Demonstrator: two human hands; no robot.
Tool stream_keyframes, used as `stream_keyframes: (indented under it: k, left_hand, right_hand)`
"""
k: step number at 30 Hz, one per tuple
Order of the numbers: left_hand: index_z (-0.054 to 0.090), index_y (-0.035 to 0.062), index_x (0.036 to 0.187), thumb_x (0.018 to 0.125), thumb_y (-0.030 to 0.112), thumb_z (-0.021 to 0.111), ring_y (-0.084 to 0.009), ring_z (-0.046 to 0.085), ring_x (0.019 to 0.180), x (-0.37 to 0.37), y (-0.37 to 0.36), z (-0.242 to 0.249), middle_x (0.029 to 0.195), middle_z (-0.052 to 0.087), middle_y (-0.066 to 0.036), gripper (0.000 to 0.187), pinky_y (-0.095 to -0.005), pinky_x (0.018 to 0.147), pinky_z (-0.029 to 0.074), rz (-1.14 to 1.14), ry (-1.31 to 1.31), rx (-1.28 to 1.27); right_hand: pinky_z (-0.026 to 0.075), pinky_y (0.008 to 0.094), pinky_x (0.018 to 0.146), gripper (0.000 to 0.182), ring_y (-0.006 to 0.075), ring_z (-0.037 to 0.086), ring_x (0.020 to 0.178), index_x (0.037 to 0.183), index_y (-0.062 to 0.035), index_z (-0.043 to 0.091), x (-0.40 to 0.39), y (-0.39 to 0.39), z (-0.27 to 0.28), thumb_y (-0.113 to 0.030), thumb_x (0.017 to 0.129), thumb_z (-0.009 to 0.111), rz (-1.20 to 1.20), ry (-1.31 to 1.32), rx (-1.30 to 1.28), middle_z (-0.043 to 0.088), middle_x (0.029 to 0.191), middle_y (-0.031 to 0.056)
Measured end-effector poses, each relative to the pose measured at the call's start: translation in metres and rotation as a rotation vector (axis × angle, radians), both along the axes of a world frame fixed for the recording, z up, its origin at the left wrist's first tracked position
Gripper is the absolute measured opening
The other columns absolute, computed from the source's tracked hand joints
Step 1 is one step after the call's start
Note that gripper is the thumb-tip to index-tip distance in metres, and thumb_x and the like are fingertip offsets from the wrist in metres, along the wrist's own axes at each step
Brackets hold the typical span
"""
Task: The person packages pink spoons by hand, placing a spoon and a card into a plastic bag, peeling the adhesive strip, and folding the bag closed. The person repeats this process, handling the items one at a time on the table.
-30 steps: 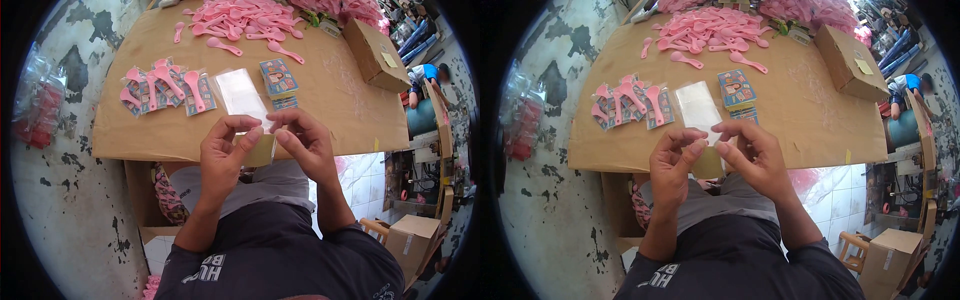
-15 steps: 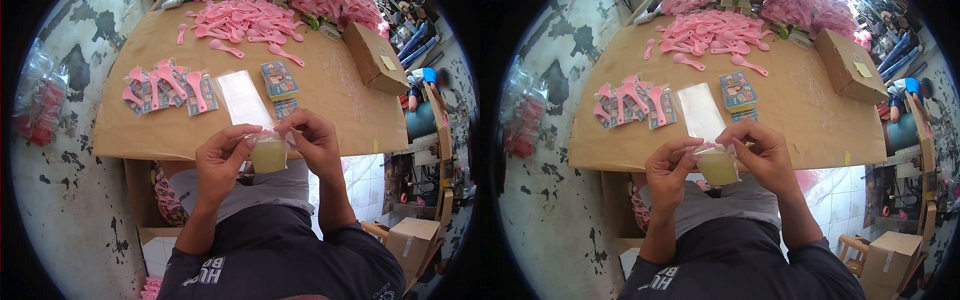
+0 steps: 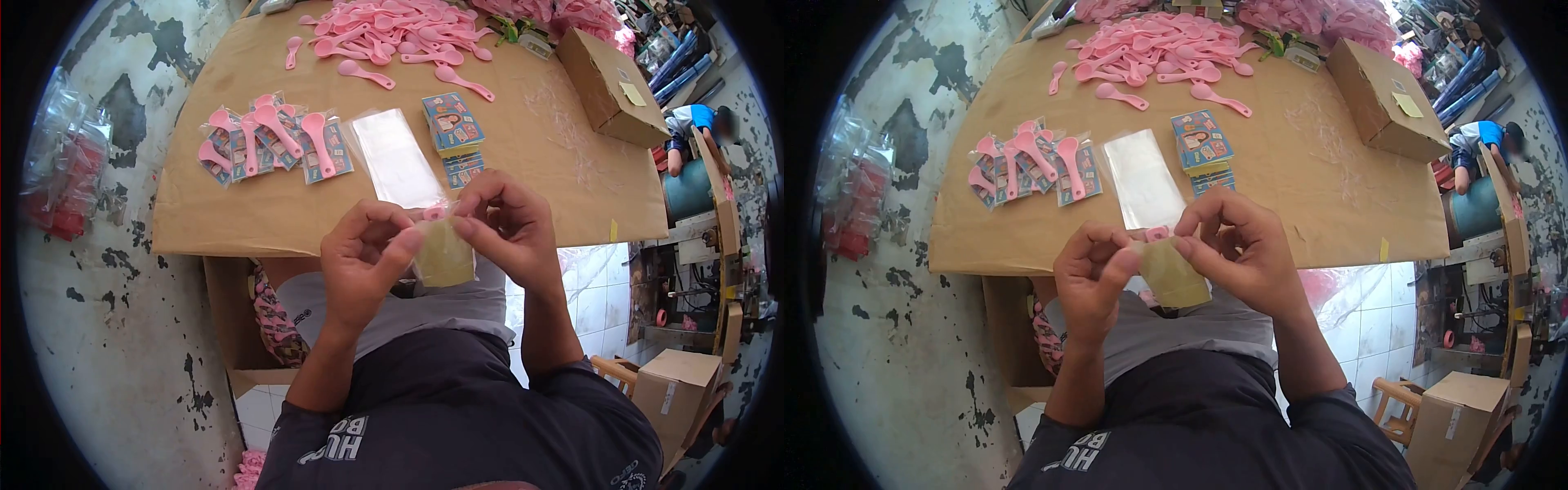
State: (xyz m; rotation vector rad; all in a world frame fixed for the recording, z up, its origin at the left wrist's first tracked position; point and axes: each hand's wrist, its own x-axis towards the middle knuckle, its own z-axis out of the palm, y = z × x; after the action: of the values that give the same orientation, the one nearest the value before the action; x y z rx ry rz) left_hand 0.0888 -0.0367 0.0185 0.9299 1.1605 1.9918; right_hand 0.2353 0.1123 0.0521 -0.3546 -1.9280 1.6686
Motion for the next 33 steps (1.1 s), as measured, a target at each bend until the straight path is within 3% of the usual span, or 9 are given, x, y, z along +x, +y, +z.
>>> stream_keyframes:
  k: [7, 9, 13, 15, 21, 23, 27, 29, 33]
  left_hand:
    - [0.057, -0.0026, 0.115, 0.096, 0.001, 0.07, -0.0152, 0.07, 0.102, 0.006, -0.004, 0.012, 0.113, 0.073, -0.017, 0.024, -0.0262, 0.078, 0.058, -0.019, -0.147, -0.024]
    - [0.057, -0.0053, 0.122, 0.095, -0.001, 0.07, -0.0178, 0.07, 0.105, 0.0, -0.01, 0.012, 0.116, 0.072, -0.017, 0.03, -0.0291, 0.086, 0.058, -0.082, 0.012, -0.194]
    - [0.058, -0.0061, 0.126, 0.095, -0.002, 0.068, -0.0193, 0.07, 0.109, -0.015, -0.014, 0.012, 0.119, 0.072, -0.017, 0.033, -0.0306, 0.093, 0.056, 0.011, 0.108, -0.102]
    - [0.061, -0.0056, 0.119, 0.096, -0.003, 0.067, -0.0213, 0.069, 0.111, -0.031, -0.017, 0.028, 0.119, 0.071, -0.018, 0.024, -0.0319, 0.097, 0.055, 0.229, 0.286, -0.028]
    - [0.062, -0.0038, 0.116, 0.091, -0.011, 0.06, -0.0273, 0.065, 0.123, -0.12, -0.001, 0.029, 0.125, 0.07, -0.019, 0.026, -0.0342, 0.095, 0.054, 0.428, 0.729, 0.067]
    - [0.063, -0.001, 0.12, 0.086, -0.015, 0.053, -0.0274, 0.064, 0.126, -0.133, -0.001, 0.021, 0.128, 0.069, -0.016, 0.039, -0.0343, 0.088, 0.055, 0.547, 1.039, -0.391]
    - [0.065, 0.0014, 0.121, 0.083, -0.014, 0.051, -0.0258, 0.068, 0.115, -0.113, -0.01, 0.007, 0.126, 0.07, -0.013, 0.043, -0.0326, 0.079, 0.053, 0.515, 0.915, -0.413]
    - [0.066, -0.0027, 0.114, 0.09, -0.005, 0.056, -0.0207, 0.067, 0.109, -0.094, -0.01, 0.001, 0.118, 0.071, -0.013, 0.027, -0.031, 0.091, 0.051, 0.465, 0.866, -0.349]
    - [0.068, -0.0021, 0.115, 0.095, 0.002, 0.059, -0.0157, 0.066, 0.092, -0.056, 0.0, -0.004, 0.108, 0.072, -0.011, 0.023, -0.028, 0.083, 0.051, 0.317, 0.59, -0.389]
  right_hand:
    - [0.042, 0.0164, 0.06, 0.032, 0.0001, 0.053, 0.073, 0.114, -0.005, 0.057, -0.012, -0.003, -0.007, -0.001, 0.089, 0.078, -0.028, 0.195, -0.055, 0.063, 0.093, -0.0014]
    - [0.044, 0.0174, 0.061, 0.04, 0.0004, 0.053, 0.073, 0.118, -0.0061, 0.055, -0.017, -0.006, -0.006, -0.002, 0.087, 0.08, -0.027, 0.324, -0.125, 0.062, 0.094, -0.001]
    - [0.045, 0.019, 0.063, 0.037, 0.0027, 0.058, 0.075, 0.115, -0.0058, 0.059, -0.019, -0.003, 0.002, -0.004, 0.085, 0.081, -0.016, 0.07, -0.015, 0.061, 0.093, 0.0006]
    - [0.049, 0.0246, 0.062, 0.035, 0.0104, 0.064, 0.075, 0.111, -0.0053, 0.063, -0.024, 0.003, 0.002, -0.012, 0.084, 0.083, -0.128, -0.276, 0.487, 0.061, 0.092, 0.0035]
    - [0.053, 0.0414, 0.069, 0.033, 0.0292, 0.068, 0.083, 0.108, -0.0082, 0.067, -0.044, 0.015, -0.027, -0.029, 0.086, 0.08, -0.247, -0.318, 0.789, 0.062, 0.096, 0.0075]
    - [0.053, 0.0411, 0.069, 0.031, 0.0288, 0.067, 0.082, 0.106, -0.009, 0.067, -0.049, 0.012, -0.026, -0.029, 0.086, 0.079, -0.208, -0.368, 0.787, 0.062, 0.096, 0.0073]
    - [0.052, 0.0397, 0.065, 0.023, 0.0277, 0.066, 0.077, 0.1, -0.0089, 0.069, -0.053, 0.015, -0.037, -0.025, 0.087, 0.078, -0.172, -0.399, 0.759, 0.061, 0.093, 0.0077]
    - [0.051, 0.0392, 0.064, 0.02, 0.0268, 0.065, 0.074, 0.099, -0.0082, 0.07, -0.054, 0.018, -0.044, -0.023, 0.087, 0.077, -0.183, -0.369, 0.706, 0.06, 0.092, 0.008]
    - [0.048, 0.0375, 0.06, 0.012, 0.0244, 0.062, 0.069, 0.095, -0.0066, 0.072, -0.054, 0.02, -0.038, -0.016, 0.088, 0.077, -0.267, -0.271, 0.59, 0.059, 0.088, 0.0081]
